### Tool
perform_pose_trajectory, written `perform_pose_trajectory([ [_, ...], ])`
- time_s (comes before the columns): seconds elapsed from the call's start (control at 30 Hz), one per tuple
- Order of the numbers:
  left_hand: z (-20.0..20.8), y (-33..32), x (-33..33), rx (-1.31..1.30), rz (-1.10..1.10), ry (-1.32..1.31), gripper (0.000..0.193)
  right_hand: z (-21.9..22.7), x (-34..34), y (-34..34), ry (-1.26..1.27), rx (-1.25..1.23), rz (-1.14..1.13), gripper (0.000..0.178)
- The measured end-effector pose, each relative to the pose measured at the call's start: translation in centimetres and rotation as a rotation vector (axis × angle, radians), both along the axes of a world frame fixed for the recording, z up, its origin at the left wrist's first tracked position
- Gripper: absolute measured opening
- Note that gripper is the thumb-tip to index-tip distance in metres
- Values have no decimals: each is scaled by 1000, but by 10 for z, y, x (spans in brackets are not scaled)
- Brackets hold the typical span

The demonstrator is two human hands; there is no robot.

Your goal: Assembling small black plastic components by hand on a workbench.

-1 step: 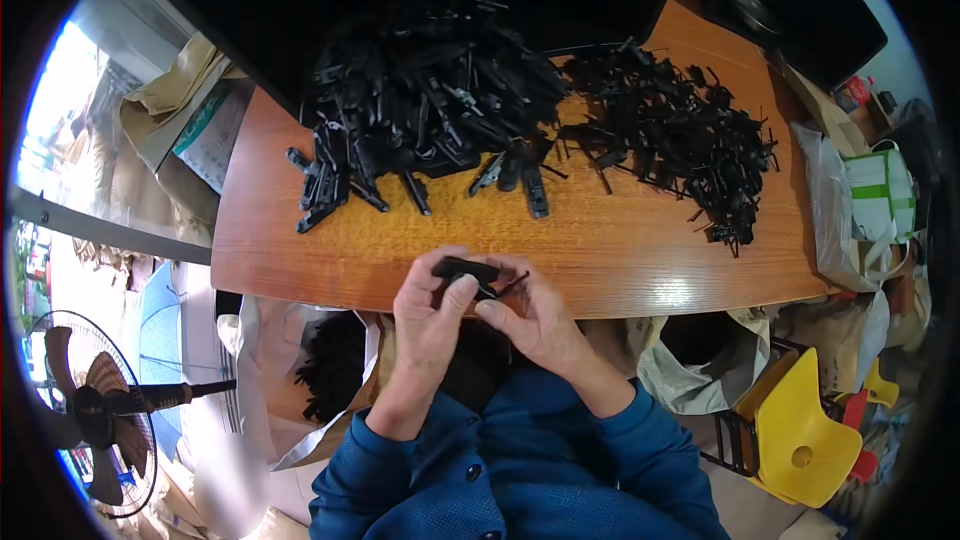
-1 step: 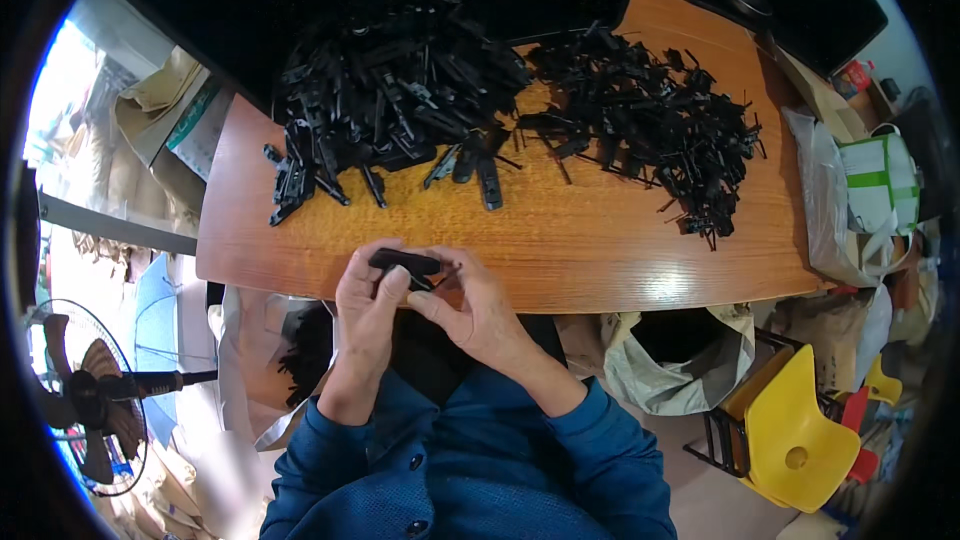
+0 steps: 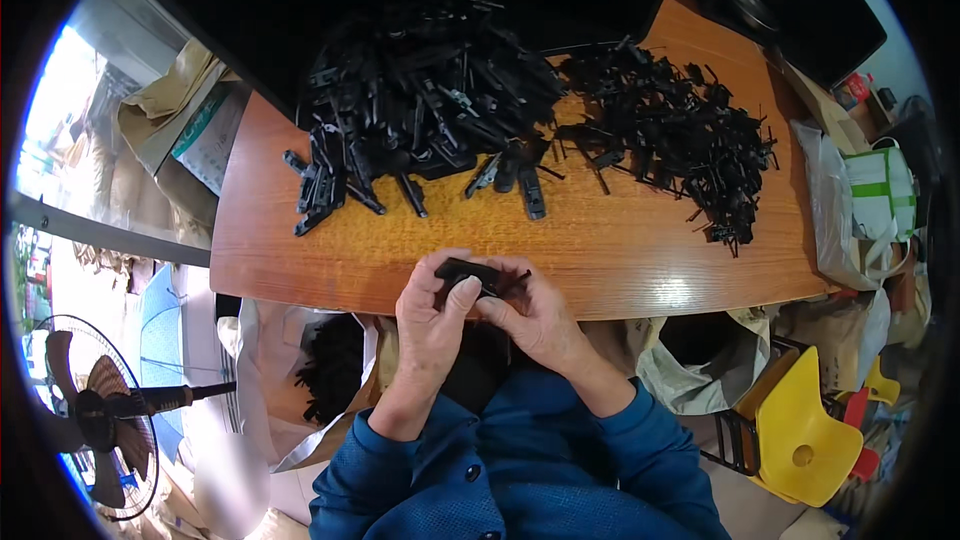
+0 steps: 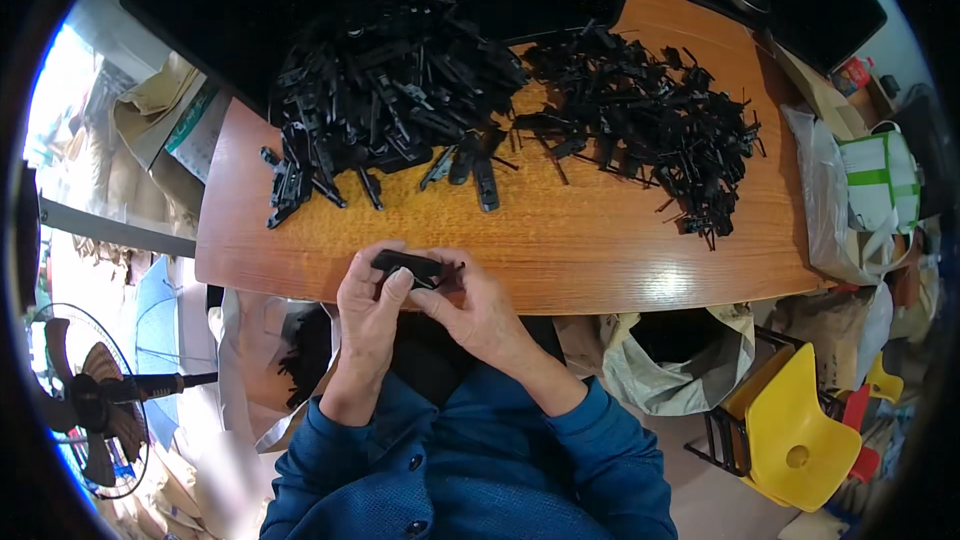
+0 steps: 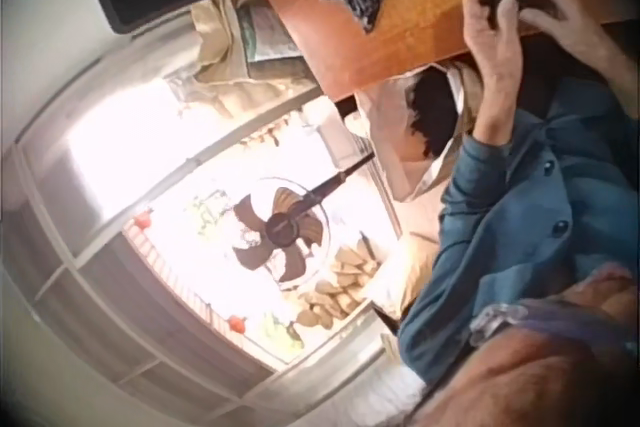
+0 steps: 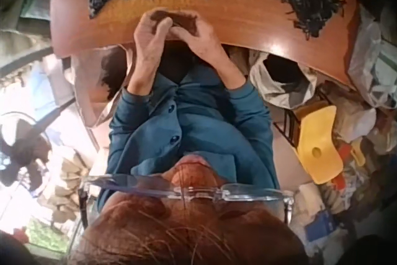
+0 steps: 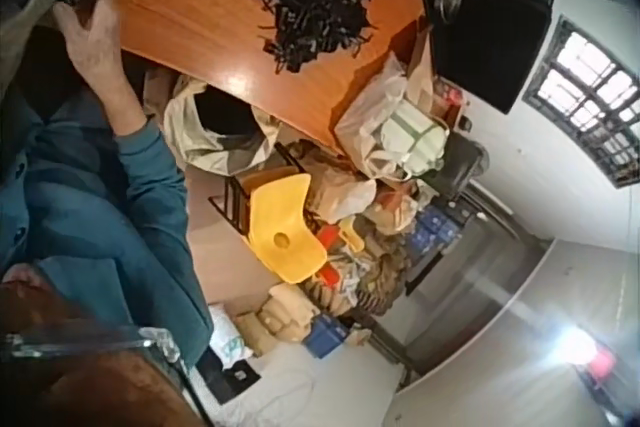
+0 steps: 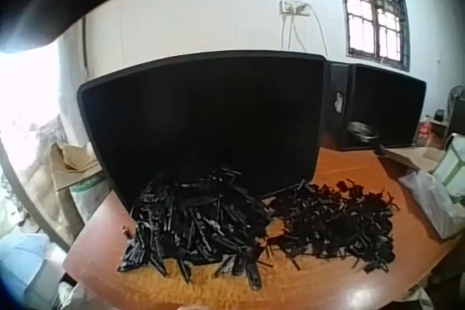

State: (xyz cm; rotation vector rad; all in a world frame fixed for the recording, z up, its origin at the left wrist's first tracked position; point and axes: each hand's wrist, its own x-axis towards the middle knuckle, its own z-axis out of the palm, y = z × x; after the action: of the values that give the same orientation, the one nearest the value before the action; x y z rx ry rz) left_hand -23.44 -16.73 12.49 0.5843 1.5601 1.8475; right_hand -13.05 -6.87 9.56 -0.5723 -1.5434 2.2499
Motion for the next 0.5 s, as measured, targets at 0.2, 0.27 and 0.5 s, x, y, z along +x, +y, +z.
perform_pose_trajectory([
  [0.2,0,24,2,-31,-82,-5,27,10,9,22,-298,256,-56,32],
  [0.27,5,33,0,-80,-119,-31,17,4,16,42,-236,271,40,32],
  [0.5,-8,57,-55,-264,-250,133,7,31,-10,128,-250,1291,-115,38],
])
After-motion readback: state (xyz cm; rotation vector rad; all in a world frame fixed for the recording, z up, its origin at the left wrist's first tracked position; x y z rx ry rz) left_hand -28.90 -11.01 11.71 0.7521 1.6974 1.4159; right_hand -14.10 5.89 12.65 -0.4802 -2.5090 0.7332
